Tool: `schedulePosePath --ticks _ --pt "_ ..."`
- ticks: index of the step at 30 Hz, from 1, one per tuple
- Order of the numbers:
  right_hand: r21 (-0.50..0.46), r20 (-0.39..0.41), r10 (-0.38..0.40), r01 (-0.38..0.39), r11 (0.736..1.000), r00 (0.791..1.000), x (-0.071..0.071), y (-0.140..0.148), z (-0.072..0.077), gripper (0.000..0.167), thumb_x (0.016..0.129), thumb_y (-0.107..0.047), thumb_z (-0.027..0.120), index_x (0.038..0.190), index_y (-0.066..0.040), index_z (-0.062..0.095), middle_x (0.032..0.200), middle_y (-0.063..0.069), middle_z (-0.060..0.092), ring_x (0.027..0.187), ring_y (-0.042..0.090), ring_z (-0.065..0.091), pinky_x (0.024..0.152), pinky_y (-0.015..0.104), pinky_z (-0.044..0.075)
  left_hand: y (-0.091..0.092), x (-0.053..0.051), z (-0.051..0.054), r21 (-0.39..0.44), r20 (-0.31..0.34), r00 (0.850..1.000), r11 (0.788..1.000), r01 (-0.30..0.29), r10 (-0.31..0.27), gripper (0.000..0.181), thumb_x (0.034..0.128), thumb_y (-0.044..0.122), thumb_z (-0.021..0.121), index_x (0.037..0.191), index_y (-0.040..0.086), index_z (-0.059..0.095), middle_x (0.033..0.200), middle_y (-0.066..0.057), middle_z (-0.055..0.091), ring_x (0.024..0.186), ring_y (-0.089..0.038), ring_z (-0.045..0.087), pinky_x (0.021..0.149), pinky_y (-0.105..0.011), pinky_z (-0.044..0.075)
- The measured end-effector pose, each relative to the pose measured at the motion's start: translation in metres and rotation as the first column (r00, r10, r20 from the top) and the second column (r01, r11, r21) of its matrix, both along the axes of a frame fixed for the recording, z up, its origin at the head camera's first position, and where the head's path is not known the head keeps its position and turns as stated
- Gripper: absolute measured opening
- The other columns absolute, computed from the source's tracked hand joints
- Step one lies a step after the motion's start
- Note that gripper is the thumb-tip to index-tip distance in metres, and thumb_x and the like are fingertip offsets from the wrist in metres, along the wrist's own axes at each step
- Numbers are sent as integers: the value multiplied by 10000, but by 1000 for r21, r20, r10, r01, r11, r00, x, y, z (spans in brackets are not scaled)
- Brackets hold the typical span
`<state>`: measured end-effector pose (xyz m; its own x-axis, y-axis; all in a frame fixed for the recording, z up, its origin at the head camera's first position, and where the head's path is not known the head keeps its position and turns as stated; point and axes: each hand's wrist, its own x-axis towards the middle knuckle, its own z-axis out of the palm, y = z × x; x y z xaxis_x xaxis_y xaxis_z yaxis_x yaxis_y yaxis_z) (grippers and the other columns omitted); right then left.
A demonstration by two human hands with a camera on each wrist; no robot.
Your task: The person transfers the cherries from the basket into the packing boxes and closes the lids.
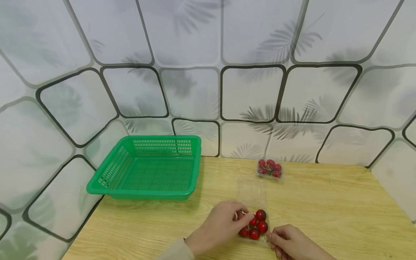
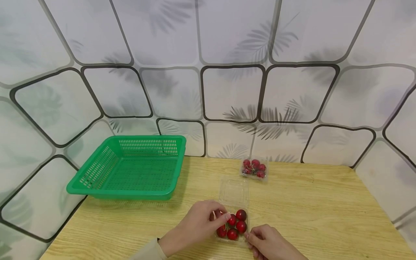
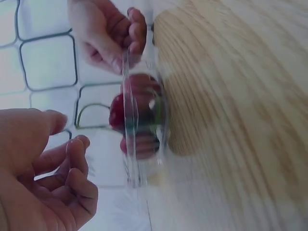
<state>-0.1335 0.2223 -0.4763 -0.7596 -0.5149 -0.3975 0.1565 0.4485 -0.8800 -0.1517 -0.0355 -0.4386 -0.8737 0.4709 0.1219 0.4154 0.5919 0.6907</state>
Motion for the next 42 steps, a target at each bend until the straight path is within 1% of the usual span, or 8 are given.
schedulePosePath --ticks 6,10,13,16,19,31,37,42 --pt "0 11 -3 3 1000 1000 0 -1 2 373 1081 -297 517 865 -29 660 664 -22 600 556 69 497 493 163 426 -24 -2 -8 62 82 994 995 -79 74 252 1026 326 628 969 137 785 783 130 680 632 48 527 577 -165 478" --pt "9 19 -9 9 1000 1000 1 -1 2 361 1082 -285 513 873 -32 662 666 -23 601 557 69 504 499 164 437 -35 0 -13 42 176 982 997 -71 63 252 1002 316 660 938 110 791 774 113 700 652 39 554 608 -173 489" --pt "13 19 -13 12 1000 1000 1 -1 2 357 1085 -276 507 878 -30 663 667 -22 602 557 72 506 499 168 441 -39 4 -15 46 296 955 998 -35 20 201 961 279 705 865 119 780 712 92 691 594 13 542 560 -170 456" --pt "5 11 -6 6 1000 1000 1 -1 1 356 1086 -263 506 881 -18 664 669 -16 602 555 74 502 494 167 435 -40 8 -16 75 421 907 997 -13 -19 204 947 272 723 804 131 759 645 47 670 528 -26 529 492 -175 422" --pt "-3 6 1 -1 1000 1000 1 0 1 358 1085 -263 508 879 -14 663 667 -14 602 553 73 497 489 166 427 -39 10 -17 98 484 874 995 -2 -46 223 944 279 728 788 122 758 614 21 653 512 -45 533 476 -174 416" --pt "56 -63 -103 106 993 993 -14 6 14 459 1074 -417 505 975 -1 672 760 35 658 649 143 627 526 252 530 -39 8 -24 122 534 841 992 25 -87 233 953 283 722 797 116 771 608 38 633 547 -46 531 510 -175 398" --pt "18 -98 -316 320 947 944 -51 -2 27 581 1095 -330 487 1427 147 451 1258 297 648 1054 302 698 776 353 625 -40 6 -23 102 545 836 995 11 -65 247 935 322 734 772 139 763 606 43 644 536 -44 511 488 -187 363" --pt "3 -112 -356 359 933 928 -72 -11 31 631 1112 -290 434 1500 187 294 1502 378 428 1265 436 603 884 393 615 -36 5 -22 99 556 829 995 2 -57 228 910 311 778 748 152 759 601 26 660 520 -48 517 472 -187 354"
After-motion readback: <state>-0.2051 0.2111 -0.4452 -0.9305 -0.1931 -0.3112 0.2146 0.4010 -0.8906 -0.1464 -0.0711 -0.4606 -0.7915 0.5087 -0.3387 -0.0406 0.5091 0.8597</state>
